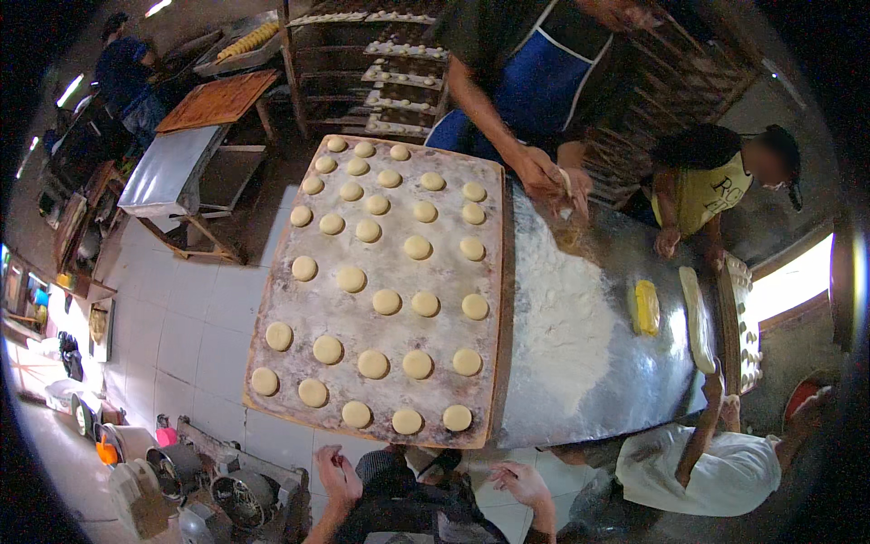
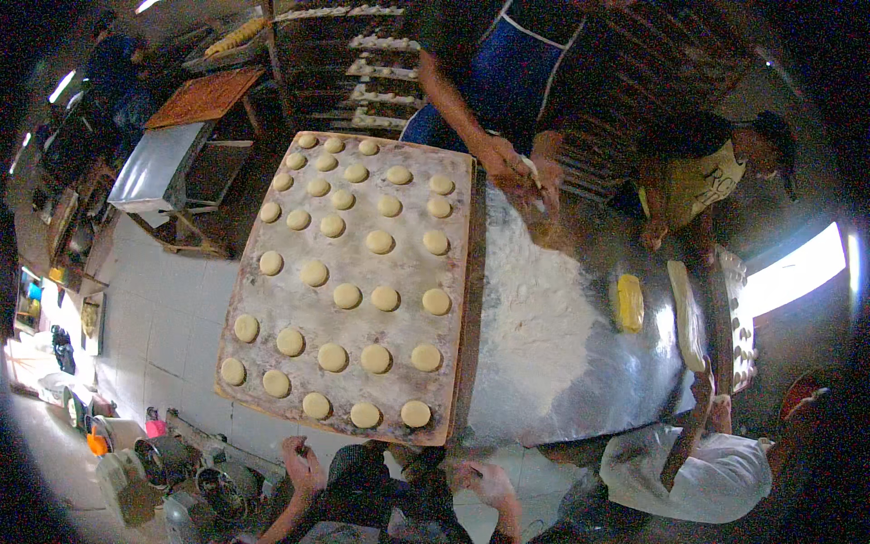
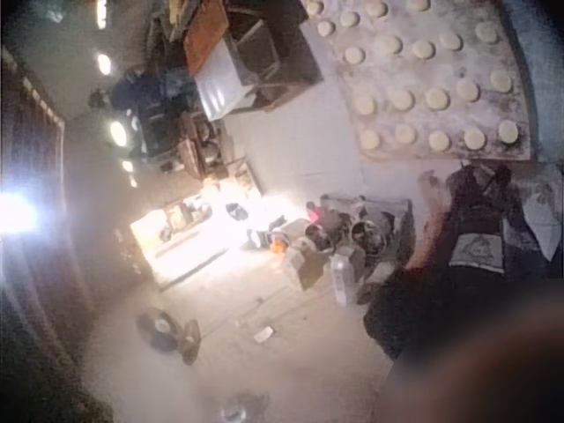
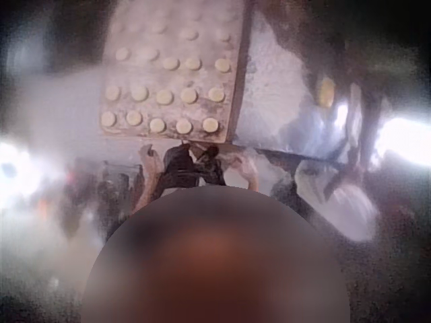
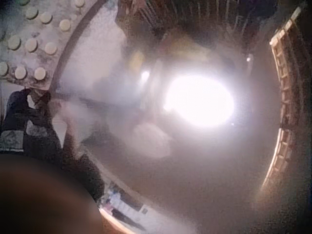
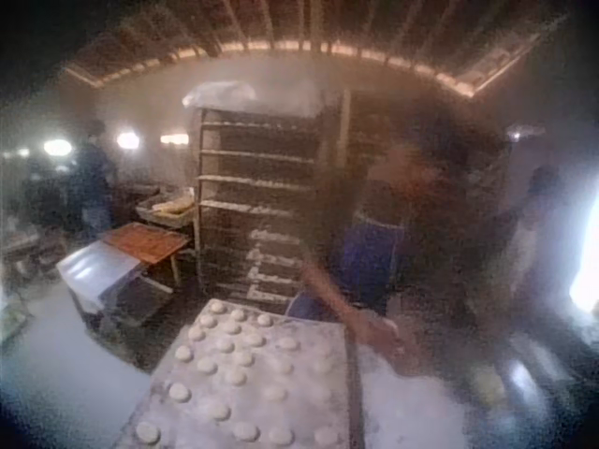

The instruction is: The person shapes small dough balls into rings by hand and places them on a wooden board. A coworker also shapes dough nearby while another person rolls dough in the background.

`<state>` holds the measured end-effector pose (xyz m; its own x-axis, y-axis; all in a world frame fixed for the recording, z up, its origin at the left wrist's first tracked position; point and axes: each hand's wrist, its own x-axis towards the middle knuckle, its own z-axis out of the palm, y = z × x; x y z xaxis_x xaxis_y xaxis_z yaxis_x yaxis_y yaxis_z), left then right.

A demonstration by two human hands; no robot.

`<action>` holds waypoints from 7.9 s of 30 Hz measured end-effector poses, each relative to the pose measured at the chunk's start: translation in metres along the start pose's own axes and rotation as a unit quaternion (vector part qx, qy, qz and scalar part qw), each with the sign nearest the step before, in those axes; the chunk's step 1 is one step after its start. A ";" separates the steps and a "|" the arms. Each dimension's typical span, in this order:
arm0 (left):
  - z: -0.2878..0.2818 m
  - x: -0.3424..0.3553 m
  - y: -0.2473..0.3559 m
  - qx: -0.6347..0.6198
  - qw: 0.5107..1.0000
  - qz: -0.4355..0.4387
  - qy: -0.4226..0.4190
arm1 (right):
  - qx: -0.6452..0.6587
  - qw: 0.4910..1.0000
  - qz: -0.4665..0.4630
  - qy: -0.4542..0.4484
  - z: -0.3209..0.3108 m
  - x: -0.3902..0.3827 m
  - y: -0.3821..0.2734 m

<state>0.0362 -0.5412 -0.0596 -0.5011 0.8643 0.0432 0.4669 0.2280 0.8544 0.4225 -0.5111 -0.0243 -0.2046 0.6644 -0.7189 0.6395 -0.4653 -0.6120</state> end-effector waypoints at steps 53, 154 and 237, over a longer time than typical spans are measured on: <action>0.268 0.042 0.366 0.097 0.955 0.277 -0.038 | 0.195 0.922 -0.326 0.076 -0.256 0.063 -0.127; 0.395 0.145 0.323 0.296 0.833 0.382 -0.268 | -0.299 0.852 -0.140 0.405 -0.279 0.122 -0.047; 0.115 0.123 0.250 -0.050 0.958 0.149 -0.239 | 0.327 0.857 -0.391 0.076 -0.072 0.063 -0.230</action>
<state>0.1755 -0.3267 0.0999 0.0468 0.9963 0.0715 0.4526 -0.0849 0.8877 0.3158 -0.3200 0.0944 -0.2512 0.9678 0.0153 -0.2108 -0.0393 -0.9767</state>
